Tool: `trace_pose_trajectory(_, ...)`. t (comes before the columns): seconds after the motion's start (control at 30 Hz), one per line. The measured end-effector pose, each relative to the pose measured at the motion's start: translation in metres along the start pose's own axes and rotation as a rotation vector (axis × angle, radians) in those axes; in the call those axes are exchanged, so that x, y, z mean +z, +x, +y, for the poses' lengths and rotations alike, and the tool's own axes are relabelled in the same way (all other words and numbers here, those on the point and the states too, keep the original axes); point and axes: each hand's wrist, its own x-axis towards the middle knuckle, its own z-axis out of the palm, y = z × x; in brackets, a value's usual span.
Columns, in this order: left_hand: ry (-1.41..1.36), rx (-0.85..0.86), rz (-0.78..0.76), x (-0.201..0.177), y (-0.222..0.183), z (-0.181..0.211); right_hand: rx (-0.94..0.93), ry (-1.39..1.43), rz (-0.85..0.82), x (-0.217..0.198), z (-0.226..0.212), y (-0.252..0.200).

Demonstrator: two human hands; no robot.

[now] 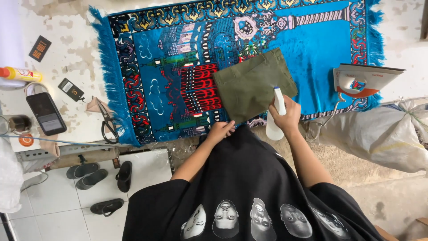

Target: Folding and ironing a pair of green pants on a work table.

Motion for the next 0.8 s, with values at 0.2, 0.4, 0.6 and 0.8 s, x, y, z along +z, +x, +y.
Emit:
trace_pose_trajectory(0.2, -0.009, -0.059, 0.002, -0.001, -0.009, 0.019, -0.029, 0.034, 0.058, -0.007, 0.000, 0.007)
trace_pose_trajectory(0.4, 0.011, -0.055, -0.008, -0.002, -0.011, 0.021, -0.134, 0.112, -0.194, 0.002, 0.003, -0.020)
trace_pose_trajectory(0.6, 0.073, -0.096, 0.035, 0.000, -0.016, 0.030, -0.019, 0.042, -0.237, -0.001, 0.037, -0.047)
trace_pose_trajectory(0.8, 0.132, -0.106, 0.062, -0.002, -0.022, 0.039, 0.191, -0.032, -0.073, -0.042, 0.067, -0.047)
